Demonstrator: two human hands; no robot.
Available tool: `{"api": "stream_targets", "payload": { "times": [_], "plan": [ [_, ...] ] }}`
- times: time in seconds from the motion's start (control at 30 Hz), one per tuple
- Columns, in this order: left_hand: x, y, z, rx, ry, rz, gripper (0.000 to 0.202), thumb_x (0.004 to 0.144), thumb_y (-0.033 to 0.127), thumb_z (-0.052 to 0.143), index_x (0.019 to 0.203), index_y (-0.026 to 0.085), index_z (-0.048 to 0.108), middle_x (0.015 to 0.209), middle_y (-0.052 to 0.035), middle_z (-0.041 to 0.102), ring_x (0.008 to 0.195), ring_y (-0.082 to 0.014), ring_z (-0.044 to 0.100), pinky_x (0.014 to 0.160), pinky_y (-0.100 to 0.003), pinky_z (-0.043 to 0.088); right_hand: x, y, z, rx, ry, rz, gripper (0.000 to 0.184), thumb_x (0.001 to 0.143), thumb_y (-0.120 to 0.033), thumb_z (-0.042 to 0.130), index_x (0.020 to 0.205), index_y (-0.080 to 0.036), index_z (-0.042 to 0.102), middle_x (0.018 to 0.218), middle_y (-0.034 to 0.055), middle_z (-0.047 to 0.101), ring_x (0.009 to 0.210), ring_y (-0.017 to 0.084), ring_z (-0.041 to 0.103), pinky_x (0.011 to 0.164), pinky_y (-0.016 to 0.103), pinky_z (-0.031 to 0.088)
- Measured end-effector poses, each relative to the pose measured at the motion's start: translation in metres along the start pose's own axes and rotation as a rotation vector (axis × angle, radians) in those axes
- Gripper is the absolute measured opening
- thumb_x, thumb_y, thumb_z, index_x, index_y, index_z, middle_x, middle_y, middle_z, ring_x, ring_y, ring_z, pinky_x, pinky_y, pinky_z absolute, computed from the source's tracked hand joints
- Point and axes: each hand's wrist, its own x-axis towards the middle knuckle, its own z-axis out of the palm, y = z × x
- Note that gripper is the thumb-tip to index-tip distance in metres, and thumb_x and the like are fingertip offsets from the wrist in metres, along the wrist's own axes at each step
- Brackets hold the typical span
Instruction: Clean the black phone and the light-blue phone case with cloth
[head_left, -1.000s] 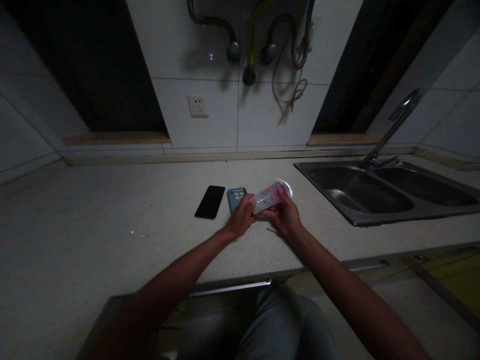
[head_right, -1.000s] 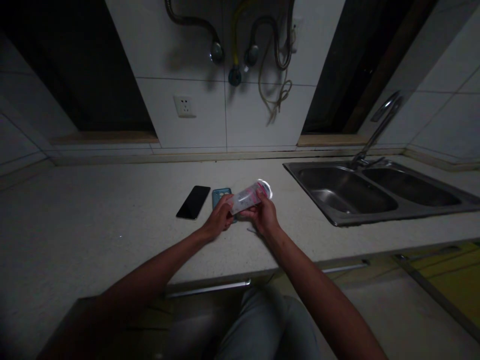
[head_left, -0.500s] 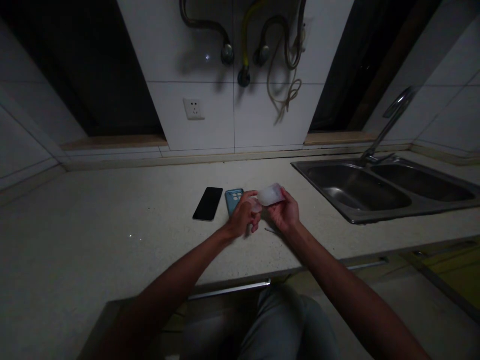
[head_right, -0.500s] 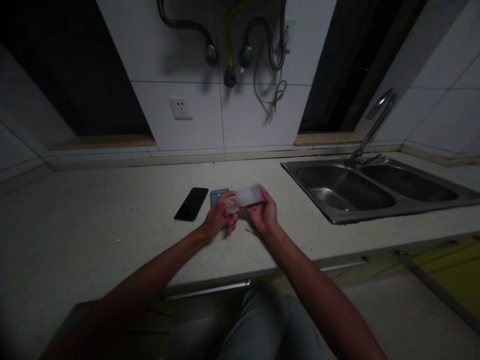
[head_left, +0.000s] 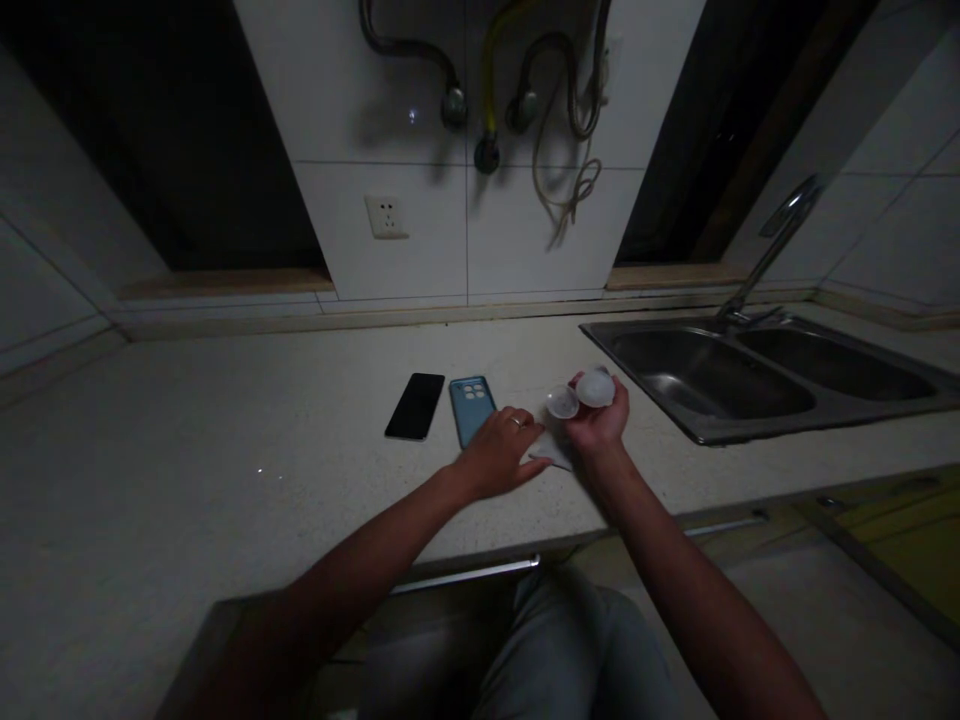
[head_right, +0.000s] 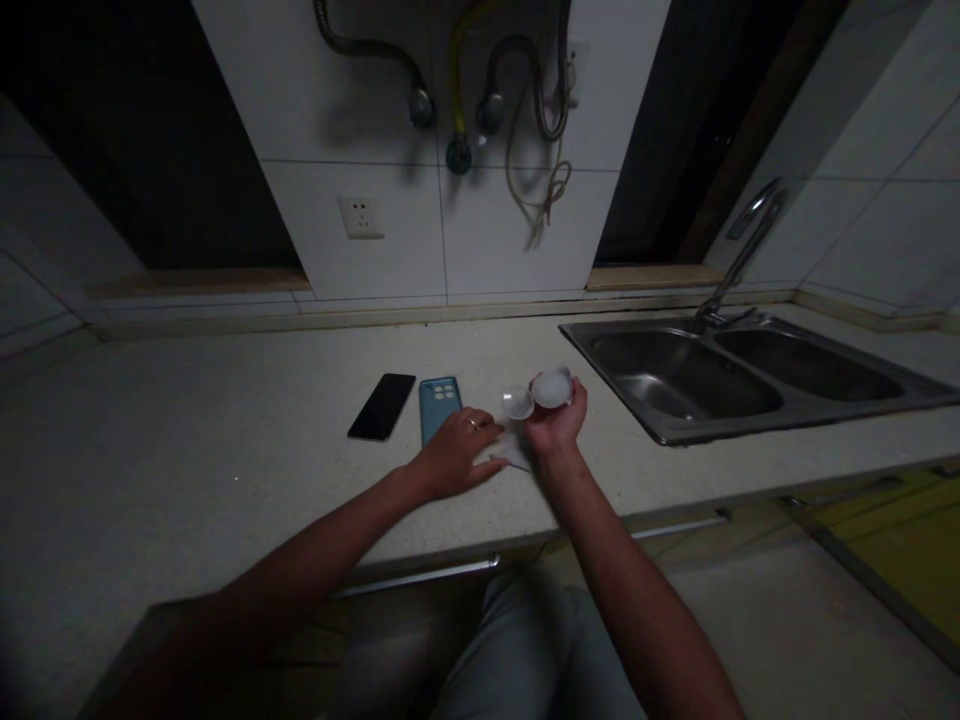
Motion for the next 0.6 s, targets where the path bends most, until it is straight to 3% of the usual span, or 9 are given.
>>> {"api": "stream_targets", "payload": {
  "times": [0.1,0.2,0.4,0.6],
  "plan": [
    [0.001,0.002,0.008,0.104,-0.072,0.036,0.034,0.09,0.046,0.059,0.101,0.015,0.068,0.11,-0.0125,0.061,0.104,-0.0277,0.051,0.086,-0.042,0.042,-0.006,-0.001,0.006,0.019,0.017,0.054,0.025,0.087,-0.038,0.045,0.08,-0.019,0.06,0.061,-0.0011,0.062,0.052,0.011,0.059,0.048,0.021,0.05],
    [0.003,0.001,0.01,0.071,-0.059,0.06,0.024,0.091,0.037,0.059,0.093,0.016,0.07,0.107,-0.01,0.063,0.102,-0.0251,0.052,0.086,-0.039,0.041,-0.01,-0.002,0.009,0.025,-0.011,0.157,0.032,0.087,-0.042,0.042,0.079,-0.016,0.058,0.059,0.0004,0.06,0.048,0.01,0.055,0.044,0.019,0.047],
    [0.005,-0.008,0.006,-0.2,0.102,-0.029,0.013,0.087,0.027,0.065,0.093,0.018,0.073,0.1,-0.0076,0.067,0.1,-0.0214,0.056,0.091,-0.035,0.043,-0.003,-0.003,0.0,-0.001,-0.07,0.159,0.027,0.081,-0.043,0.052,0.079,-0.017,0.058,0.061,-0.0002,0.061,0.05,0.01,0.057,0.046,0.019,0.048],
    [0.007,-0.005,-0.004,-0.514,0.11,-0.221,0.014,0.085,0.017,0.062,0.091,0.019,0.075,0.097,-0.0068,0.072,0.094,-0.0192,0.064,0.09,-0.033,0.047,-0.002,-0.001,-0.001,-0.05,-0.072,0.141,0.028,0.082,-0.046,0.052,0.078,-0.018,0.058,0.059,-0.0013,0.06,0.049,0.011,0.057,0.045,0.02,0.048]
  ]
}}
